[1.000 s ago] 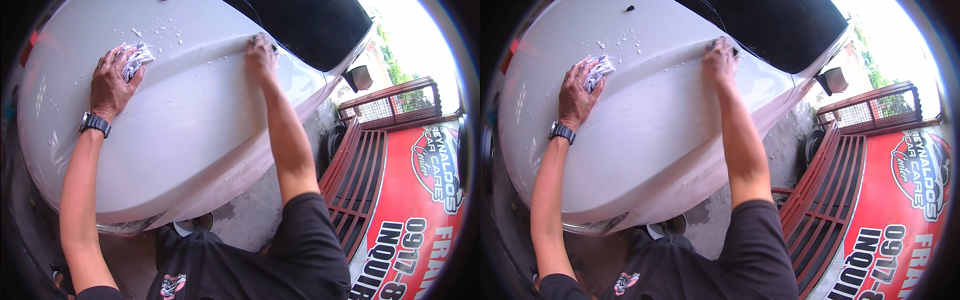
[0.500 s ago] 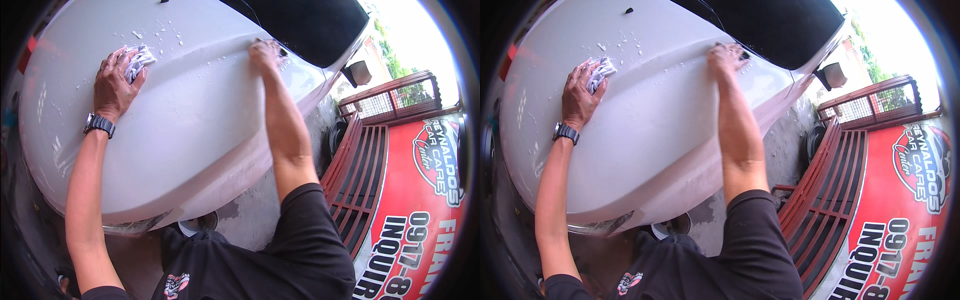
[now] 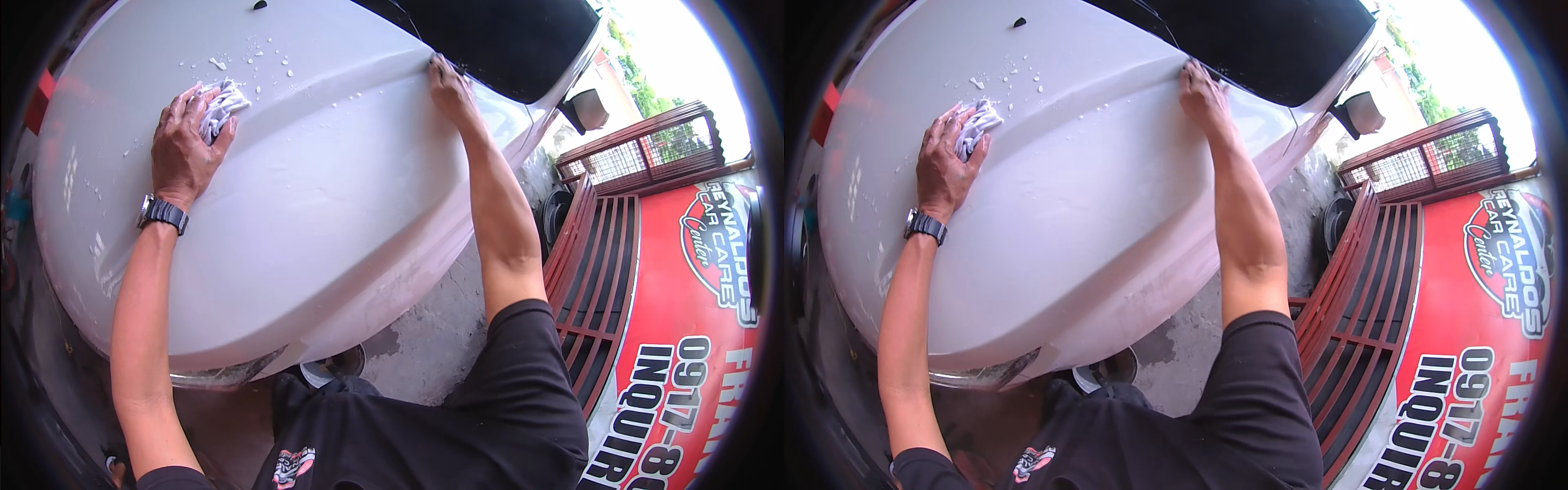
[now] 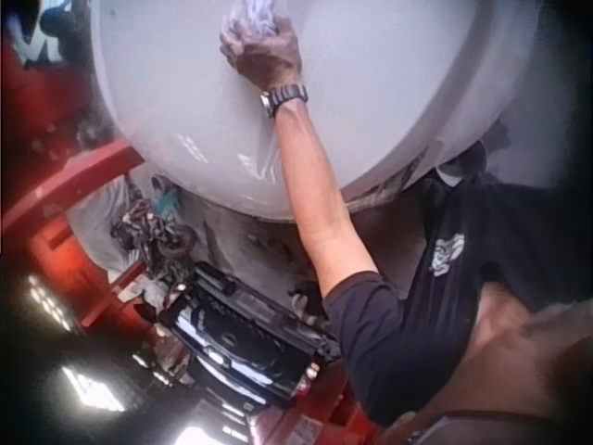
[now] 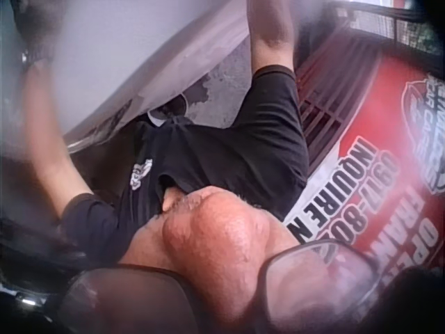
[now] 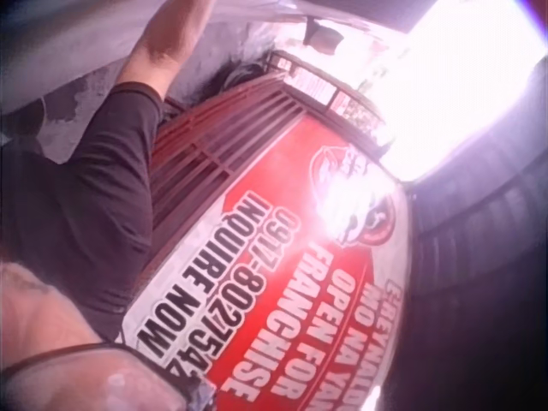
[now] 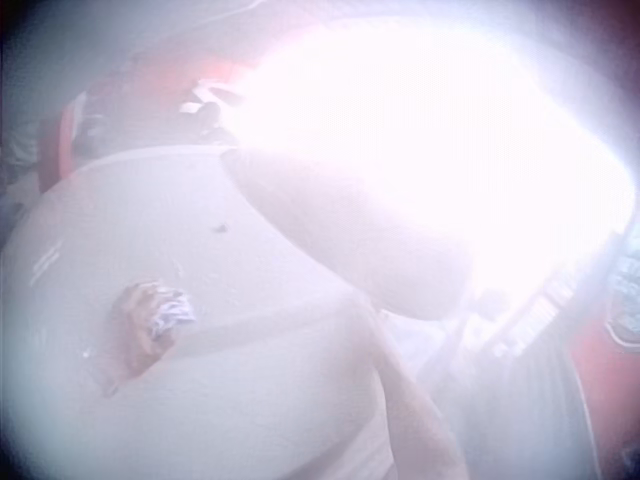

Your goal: The person scrubs the white car hood with a sponge and a cleaning solution, then wipes the surface with a cloth. The person repeats the scrubbing and wiping process across the hood.

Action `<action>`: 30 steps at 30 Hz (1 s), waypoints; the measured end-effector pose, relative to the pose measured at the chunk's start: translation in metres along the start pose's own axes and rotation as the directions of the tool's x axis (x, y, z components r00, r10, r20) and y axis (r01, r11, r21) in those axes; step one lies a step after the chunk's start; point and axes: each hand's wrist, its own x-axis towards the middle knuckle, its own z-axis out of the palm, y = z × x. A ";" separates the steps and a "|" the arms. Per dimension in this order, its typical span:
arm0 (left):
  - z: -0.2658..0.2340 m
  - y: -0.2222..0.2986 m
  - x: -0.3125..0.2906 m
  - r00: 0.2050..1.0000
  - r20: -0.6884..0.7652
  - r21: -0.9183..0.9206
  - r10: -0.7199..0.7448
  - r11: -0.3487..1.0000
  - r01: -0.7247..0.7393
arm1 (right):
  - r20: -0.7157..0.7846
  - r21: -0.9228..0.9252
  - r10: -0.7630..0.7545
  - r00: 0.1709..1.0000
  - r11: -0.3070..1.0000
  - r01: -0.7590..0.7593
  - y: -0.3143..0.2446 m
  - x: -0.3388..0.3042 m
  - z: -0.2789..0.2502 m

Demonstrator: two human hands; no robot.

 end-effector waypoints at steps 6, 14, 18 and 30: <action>0.000 0.009 0.003 1.000 -0.001 -0.011 0.002 1.000 -0.002 | -0.104 -0.080 0.203 0.974 0.974 -0.212 -0.028 0.008 0.010; -0.002 -0.008 -0.002 1.000 -0.011 0.029 0.027 0.999 -0.026 | 0.169 -0.419 0.385 0.907 0.861 -0.287 -0.116 -0.025 0.020; 0.006 0.004 0.004 0.998 -0.050 -0.025 0.042 0.999 -0.043 | 0.094 -0.422 0.457 0.885 0.823 -0.380 -0.054 0.014 -0.024; 0.010 0.009 0.003 0.999 -0.028 -0.052 0.027 0.998 -0.028 | 0.088 -0.377 0.424 0.901 0.852 -0.363 -0.028 0.023 -0.014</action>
